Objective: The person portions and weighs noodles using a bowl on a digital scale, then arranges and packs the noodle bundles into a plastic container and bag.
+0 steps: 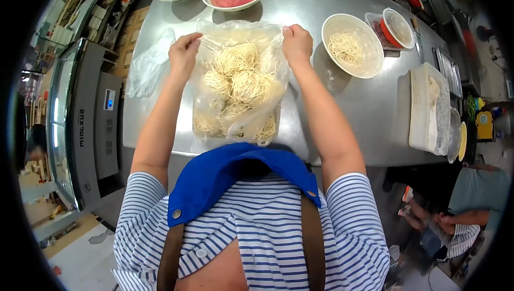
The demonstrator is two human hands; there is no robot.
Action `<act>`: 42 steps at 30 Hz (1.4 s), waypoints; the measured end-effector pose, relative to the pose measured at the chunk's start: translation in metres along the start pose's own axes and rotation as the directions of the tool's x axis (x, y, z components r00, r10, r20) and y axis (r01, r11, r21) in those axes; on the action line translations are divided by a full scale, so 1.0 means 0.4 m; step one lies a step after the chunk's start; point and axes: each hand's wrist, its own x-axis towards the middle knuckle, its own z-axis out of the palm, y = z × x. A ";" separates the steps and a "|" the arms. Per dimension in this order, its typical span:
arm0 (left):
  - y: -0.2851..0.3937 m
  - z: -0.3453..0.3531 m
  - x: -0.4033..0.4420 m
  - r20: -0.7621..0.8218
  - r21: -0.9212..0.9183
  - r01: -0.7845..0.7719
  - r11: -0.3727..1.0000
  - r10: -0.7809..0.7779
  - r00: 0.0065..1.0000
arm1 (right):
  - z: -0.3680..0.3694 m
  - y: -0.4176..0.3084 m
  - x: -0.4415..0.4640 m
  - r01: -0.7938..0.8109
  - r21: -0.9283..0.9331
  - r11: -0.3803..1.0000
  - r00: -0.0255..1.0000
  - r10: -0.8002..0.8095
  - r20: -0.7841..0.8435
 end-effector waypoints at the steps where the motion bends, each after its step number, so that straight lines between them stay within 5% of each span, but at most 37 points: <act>1: -0.016 -0.007 -0.018 -0.001 -0.004 0.071 0.997 -0.071 0.997 | -0.004 0.006 -0.007 -0.020 -0.062 0.998 1.000 0.021 0.008; 6: -0.121 -0.048 -0.041 0.225 -0.066 0.235 0.970 -0.215 0.950 | -0.010 0.047 -0.030 -0.038 -0.326 0.945 0.985 0.089 0.145; 10: 0.058 -0.156 -0.060 0.191 -0.357 0.215 0.909 -0.154 0.969 | -0.108 -0.054 -0.085 -0.022 -0.168 0.986 0.989 0.046 0.139; 12: 0.136 -0.199 -0.095 0.312 -0.224 -0.272 0.936 0.333 0.890 | -0.160 -0.113 -0.129 0.504 0.033 0.863 0.854 -0.504 0.131; 13: 0.161 -0.209 -0.125 0.314 -0.222 -0.267 0.938 0.328 0.891 | -0.184 -0.139 -0.157 0.501 0.036 0.865 0.855 -0.501 0.134; 15: 0.203 -0.227 -0.184 0.545 0.071 -0.508 0.858 0.394 0.741 | -0.223 -0.180 -0.221 0.656 0.103 0.748 0.682 -0.646 0.343; 18: 0.181 -0.257 -0.261 0.641 0.125 -0.451 0.884 0.275 0.717 | -0.230 -0.136 -0.327 0.718 0.154 0.679 0.562 -0.696 0.446; 19: 0.162 -0.262 -0.291 0.643 0.123 -0.455 0.882 0.279 0.714 | -0.236 -0.121 -0.354 0.718 0.150 0.679 0.565 -0.696 0.443; 21: 0.118 -0.272 -0.349 0.579 0.133 -0.133 0.982 0.032 0.815 | -0.248 -0.094 -0.399 0.657 0.138 0.741 0.585 -0.616 0.527; 24: 0.084 -0.289 -0.384 0.509 0.049 -0.005 0.999 -0.021 0.861 | -0.262 -0.064 -0.450 0.556 0.146 0.818 0.686 -0.551 0.476; 28: 0.126 -0.305 -0.311 0.338 0.060 -0.080 0.995 0.055 0.939 | -0.286 -0.075 -0.453 0.547 0.151 0.823 0.755 -0.563 0.335; 30: 0.185 -0.264 -0.253 0.336 0.069 -0.217 0.974 0.182 0.924 | -0.271 -0.093 -0.414 0.557 0.042 0.829 0.827 -0.559 0.058; 31: 0.202 -0.235 -0.221 0.330 0.086 -0.340 0.936 0.295 0.897 | -0.262 -0.104 -0.390 0.513 0.062 0.856 0.852 -0.517 0.083; 35: 0.127 -0.033 -0.080 0.413 0.019 -0.414 0.910 0.370 0.832 | -0.137 -0.071 -0.295 0.287 0.097 0.953 0.929 -0.301 0.216; 39: 0.088 0.068 0.007 0.581 0.174 -0.215 0.961 0.076 0.811 | -0.057 -0.083 -0.266 0.198 -0.201 0.960 0.899 -0.096 0.426; 42: 0.103 0.061 0.031 0.665 0.220 -0.137 0.966 -0.045 0.746 | -0.064 -0.061 -0.268 0.176 -0.081 0.981 0.920 -0.134 0.369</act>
